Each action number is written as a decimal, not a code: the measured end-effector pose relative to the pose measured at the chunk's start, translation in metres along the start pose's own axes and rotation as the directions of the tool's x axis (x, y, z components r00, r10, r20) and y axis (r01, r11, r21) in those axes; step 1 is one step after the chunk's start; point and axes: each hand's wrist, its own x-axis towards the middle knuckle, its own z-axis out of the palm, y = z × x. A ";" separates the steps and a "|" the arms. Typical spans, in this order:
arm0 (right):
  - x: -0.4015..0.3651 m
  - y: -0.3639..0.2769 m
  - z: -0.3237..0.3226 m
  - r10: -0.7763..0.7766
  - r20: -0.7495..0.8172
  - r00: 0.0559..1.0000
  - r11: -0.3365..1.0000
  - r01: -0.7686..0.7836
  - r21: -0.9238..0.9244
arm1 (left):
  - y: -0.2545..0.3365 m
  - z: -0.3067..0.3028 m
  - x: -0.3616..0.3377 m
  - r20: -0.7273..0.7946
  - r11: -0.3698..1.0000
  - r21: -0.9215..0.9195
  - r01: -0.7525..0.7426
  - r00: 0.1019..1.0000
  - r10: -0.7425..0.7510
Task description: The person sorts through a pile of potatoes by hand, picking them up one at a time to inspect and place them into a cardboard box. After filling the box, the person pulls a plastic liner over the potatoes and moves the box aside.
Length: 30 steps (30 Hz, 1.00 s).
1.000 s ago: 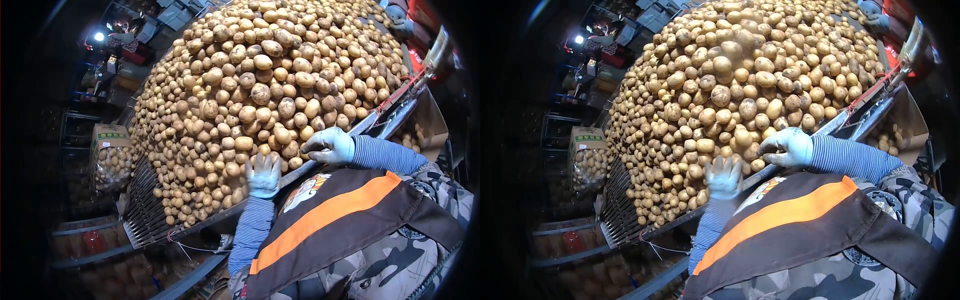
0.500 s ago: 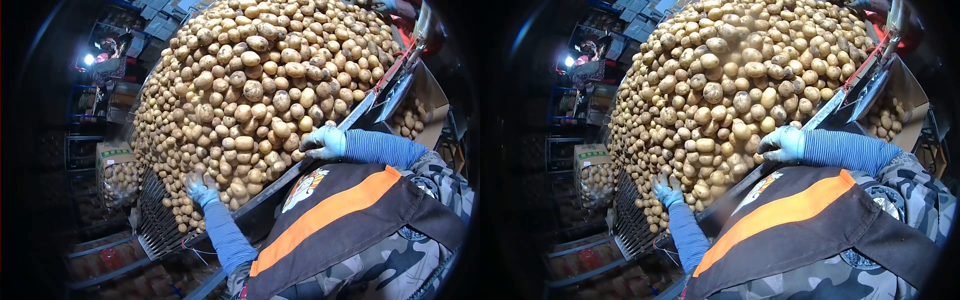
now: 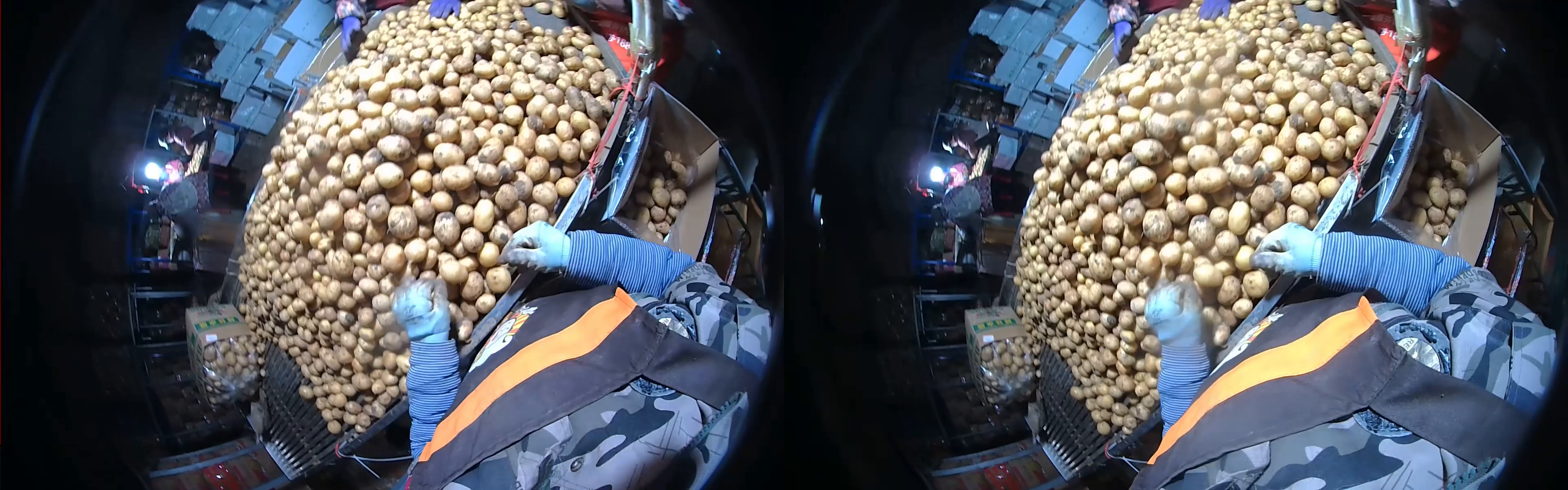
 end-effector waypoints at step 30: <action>0.023 -0.017 -0.104 0.202 0.246 0.948 0.548 -0.318 0.774 | 0.067 0.036 0.214 0.006 0.939 -0.277 0.203 0.978 -0.210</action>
